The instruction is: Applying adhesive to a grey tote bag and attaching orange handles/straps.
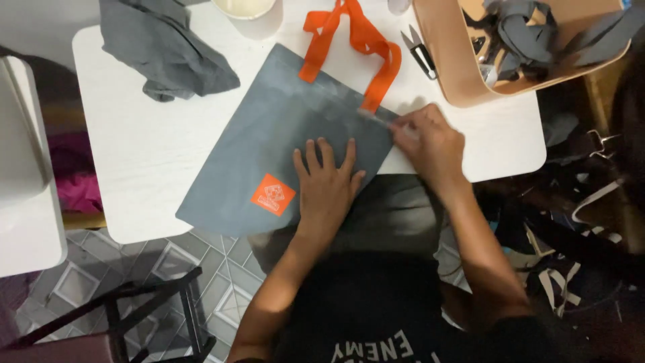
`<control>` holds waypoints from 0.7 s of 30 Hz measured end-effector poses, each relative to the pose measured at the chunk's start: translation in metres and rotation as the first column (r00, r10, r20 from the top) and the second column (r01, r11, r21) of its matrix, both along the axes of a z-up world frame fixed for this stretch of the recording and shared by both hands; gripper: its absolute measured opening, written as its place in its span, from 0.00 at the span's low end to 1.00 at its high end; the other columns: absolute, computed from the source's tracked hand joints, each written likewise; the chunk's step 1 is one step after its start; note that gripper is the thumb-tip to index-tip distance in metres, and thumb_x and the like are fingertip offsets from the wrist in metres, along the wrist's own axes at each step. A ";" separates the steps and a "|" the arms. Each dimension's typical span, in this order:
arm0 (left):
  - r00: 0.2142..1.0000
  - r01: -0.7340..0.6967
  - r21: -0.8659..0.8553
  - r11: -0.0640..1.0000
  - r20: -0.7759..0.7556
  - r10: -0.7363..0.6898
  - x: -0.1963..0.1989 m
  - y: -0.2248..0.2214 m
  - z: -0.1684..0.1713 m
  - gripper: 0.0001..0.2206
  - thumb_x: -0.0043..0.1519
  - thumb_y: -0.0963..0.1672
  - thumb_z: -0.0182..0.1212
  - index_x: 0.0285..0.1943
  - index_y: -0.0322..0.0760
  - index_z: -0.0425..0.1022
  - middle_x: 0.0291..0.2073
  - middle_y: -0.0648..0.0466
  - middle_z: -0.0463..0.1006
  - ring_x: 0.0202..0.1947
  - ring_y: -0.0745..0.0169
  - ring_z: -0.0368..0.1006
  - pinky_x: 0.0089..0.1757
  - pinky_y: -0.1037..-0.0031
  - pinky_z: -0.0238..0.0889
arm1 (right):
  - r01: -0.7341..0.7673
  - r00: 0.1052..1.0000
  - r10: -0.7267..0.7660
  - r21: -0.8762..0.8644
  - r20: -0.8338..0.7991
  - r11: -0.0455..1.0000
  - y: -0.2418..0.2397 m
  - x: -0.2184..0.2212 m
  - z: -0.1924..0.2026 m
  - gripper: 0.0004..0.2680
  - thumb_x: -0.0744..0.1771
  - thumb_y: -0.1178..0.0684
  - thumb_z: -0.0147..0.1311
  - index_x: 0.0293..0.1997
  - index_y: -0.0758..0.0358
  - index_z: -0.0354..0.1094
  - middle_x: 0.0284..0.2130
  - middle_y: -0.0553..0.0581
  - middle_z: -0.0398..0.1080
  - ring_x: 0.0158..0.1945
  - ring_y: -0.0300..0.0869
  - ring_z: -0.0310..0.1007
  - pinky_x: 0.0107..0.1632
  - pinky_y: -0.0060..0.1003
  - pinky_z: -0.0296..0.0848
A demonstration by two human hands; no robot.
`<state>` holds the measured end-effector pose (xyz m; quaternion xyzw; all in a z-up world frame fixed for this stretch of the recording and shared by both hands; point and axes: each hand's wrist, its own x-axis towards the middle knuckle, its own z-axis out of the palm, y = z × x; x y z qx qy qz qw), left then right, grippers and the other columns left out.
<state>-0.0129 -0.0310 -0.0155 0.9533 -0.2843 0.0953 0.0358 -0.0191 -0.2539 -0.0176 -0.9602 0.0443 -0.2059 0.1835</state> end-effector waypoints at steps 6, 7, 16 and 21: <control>1.000 0.009 -0.011 1.000 0.001 -0.009 0.000 0.002 0.001 0.28 0.65 0.58 0.58 0.71 0.48 0.69 0.56 0.32 0.72 0.62 0.26 0.67 0.59 0.33 0.54 | 0.049 0.998 -0.051 -0.061 -0.032 0.997 -0.014 -0.010 -0.005 0.06 0.67 0.44 0.69 0.37 0.43 0.75 0.31 0.41 0.65 0.38 0.41 0.77 0.40 0.35 0.76; 1.000 0.009 -0.014 1.000 0.001 -0.009 0.002 0.000 0.001 0.28 0.65 0.58 0.58 0.71 0.48 0.69 0.56 0.32 0.72 0.62 0.26 0.67 0.59 0.33 0.54 | 0.049 0.998 -0.051 -0.065 -0.032 0.997 -0.008 -0.011 0.004 0.06 0.67 0.44 0.69 0.37 0.43 0.75 0.31 0.41 0.65 0.38 0.41 0.77 0.40 0.35 0.76; 1.000 0.017 -0.036 0.999 0.011 -0.017 0.003 0.001 0.004 0.28 0.65 0.57 0.59 0.71 0.46 0.68 0.56 0.31 0.72 0.61 0.24 0.67 0.58 0.32 0.53 | 0.067 0.982 -0.068 -0.013 -0.179 0.998 -0.014 -0.018 0.014 0.08 0.69 0.42 0.65 0.34 0.43 0.71 0.33 0.45 0.66 0.40 0.50 0.77 0.42 0.46 0.76; 1.000 0.017 -0.028 0.999 -0.004 -0.017 0.002 0.001 0.003 0.27 0.65 0.57 0.59 0.71 0.47 0.68 0.56 0.32 0.72 0.62 0.26 0.67 0.59 0.32 0.53 | 0.077 0.986 -0.076 0.000 -0.149 0.997 -0.033 -0.019 0.009 0.07 0.69 0.46 0.67 0.36 0.50 0.74 0.34 0.50 0.67 0.37 0.55 0.77 0.40 0.50 0.75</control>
